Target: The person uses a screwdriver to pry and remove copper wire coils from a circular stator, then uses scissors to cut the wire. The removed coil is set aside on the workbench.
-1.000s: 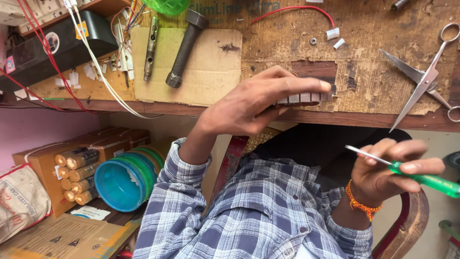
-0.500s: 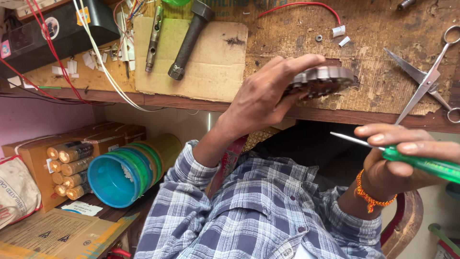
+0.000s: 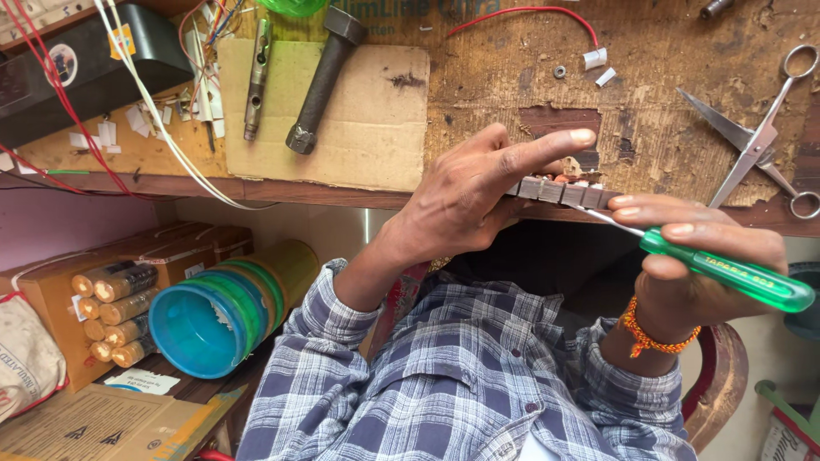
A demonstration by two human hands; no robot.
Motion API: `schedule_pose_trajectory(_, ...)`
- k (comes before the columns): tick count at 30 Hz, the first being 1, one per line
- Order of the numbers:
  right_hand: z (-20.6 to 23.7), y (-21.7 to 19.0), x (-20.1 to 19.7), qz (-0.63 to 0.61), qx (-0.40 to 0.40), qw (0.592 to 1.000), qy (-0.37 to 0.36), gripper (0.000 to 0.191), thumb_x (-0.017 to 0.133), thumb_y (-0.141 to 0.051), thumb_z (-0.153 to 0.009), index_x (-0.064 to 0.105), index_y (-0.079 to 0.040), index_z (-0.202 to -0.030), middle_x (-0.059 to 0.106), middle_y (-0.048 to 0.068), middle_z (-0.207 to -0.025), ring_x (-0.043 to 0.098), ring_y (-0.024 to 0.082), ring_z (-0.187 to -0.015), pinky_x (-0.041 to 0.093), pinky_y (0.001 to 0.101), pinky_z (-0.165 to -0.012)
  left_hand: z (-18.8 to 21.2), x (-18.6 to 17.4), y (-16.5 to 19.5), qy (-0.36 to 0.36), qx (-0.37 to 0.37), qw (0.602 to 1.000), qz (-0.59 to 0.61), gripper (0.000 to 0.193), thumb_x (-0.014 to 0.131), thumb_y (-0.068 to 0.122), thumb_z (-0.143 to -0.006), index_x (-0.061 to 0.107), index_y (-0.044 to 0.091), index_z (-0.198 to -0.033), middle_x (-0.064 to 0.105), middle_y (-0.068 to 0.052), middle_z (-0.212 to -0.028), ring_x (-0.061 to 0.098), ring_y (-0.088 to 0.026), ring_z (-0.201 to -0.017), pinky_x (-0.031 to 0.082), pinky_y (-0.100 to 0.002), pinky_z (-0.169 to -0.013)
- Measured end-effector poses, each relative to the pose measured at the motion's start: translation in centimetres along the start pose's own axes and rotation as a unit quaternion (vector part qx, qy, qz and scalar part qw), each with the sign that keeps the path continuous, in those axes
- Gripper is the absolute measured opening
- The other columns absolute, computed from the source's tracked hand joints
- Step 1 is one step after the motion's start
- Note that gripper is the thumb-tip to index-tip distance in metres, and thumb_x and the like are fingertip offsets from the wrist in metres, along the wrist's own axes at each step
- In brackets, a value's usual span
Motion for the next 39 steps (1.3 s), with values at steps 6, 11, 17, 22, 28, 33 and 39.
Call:
schedule_pose_trajectory(6,-0.8,-0.7,-0.6,-0.005,0.047,0.998,-0.042,0.038,0.077,-0.032,-0.104,0.057,0.0,-0.112,0.072,0.026,-0.094,0.078,0.035,-0.09,0.069,0.0445,-0.084,-0.4,-0.3,0.2,-0.011,0.011,1.0,0.0,0.078,0.078,0.004,-0.091,0.041,0.026,-0.156,0.07,0.008,-0.124,0.057,-0.017,-0.088,0.053,-0.03,-0.086)
schedule_pose_trajectory(11,-1.5,-0.7,-0.8,-0.003,0.07,0.996,-0.053,0.039,0.074,-0.033,-0.107,0.055,0.001,-0.112,0.071,0.026,-0.094,0.078,0.034,-0.091,0.069,0.0422,-0.083,-0.6,-0.3,0.2,-0.005,0.053,0.999,-0.01,0.056,0.074,-0.001,-0.096,0.055,0.024,-0.142,0.071,0.007,-0.129,0.066,-0.012,-0.098,0.048,-0.03,-0.087)
schedule_pose_trajectory(17,0.1,-1.2,0.3,0.004,0.083,0.996,0.019,0.043,0.076,-0.035,-0.107,0.052,0.0,-0.112,0.071,0.024,-0.09,0.079,0.033,-0.088,0.069,0.0414,-0.084,-0.6,0.1,0.3,-0.014,0.023,1.0,-0.011,0.054,0.074,0.002,-0.097,0.055,0.027,-0.142,0.071,0.009,-0.118,0.057,-0.015,-0.088,0.048,-0.029,-0.082)
schedule_pose_trajectory(22,2.3,-2.0,2.1,0.036,0.061,0.995,0.074,0.045,0.075,-0.036,-0.107,0.049,-0.002,-0.116,0.071,0.024,-0.09,0.079,0.034,-0.091,0.069,0.0441,-0.089,-0.2,-0.5,0.5,-0.02,0.014,1.0,-0.007,0.071,0.07,-0.005,-0.098,0.042,0.028,-0.154,0.055,-0.001,-0.104,0.055,-0.021,-0.097,0.051,-0.034,-0.087)
schedule_pose_trajectory(28,3.4,-3.5,3.3,0.127,0.032,0.991,0.036,0.039,0.069,-0.03,-0.111,0.045,-0.001,-0.12,0.073,0.026,-0.097,0.079,0.037,-0.102,0.067,0.0486,-0.1,-0.4,-0.8,0.9,0.0,0.031,1.0,0.004,0.081,0.071,-0.007,-0.088,0.036,0.025,-0.154,0.06,-0.002,-0.112,0.057,-0.024,-0.097,0.052,-0.037,-0.087)
schedule_pose_trajectory(33,3.7,-4.4,4.8,0.16,0.034,0.986,0.013,0.035,0.07,-0.022,-0.111,0.043,-0.003,-0.12,0.071,0.03,-0.115,0.075,0.038,-0.114,0.065,0.0433,-0.101,-0.7,-0.7,1.0,0.003,0.002,1.0,0.006,0.081,0.08,0.004,-0.091,0.035,0.027,-0.155,0.06,0.0,-0.111,0.058,-0.022,-0.097,0.052,-0.036,-0.089)
schedule_pose_trajectory(39,4.4,-3.0,5.2,0.171,0.0,0.985,-0.001,0.031,0.071,-0.013,-0.105,0.046,-0.001,-0.117,0.068,0.035,-0.121,0.075,0.037,-0.11,0.066,0.0429,-0.088,-0.7,-0.8,0.5,0.011,-0.018,0.999,0.039,0.081,0.083,0.008,-0.093,0.034,0.026,-0.155,0.062,0.0,-0.117,0.06,-0.02,-0.102,0.054,-0.035,-0.093)
Point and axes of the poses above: each hand's wrist, its own z-axis away from the middle knuckle, its own x-axis out of the palm, y = z × x, the point moved 2 cm from there along -z, towards the middle knuckle
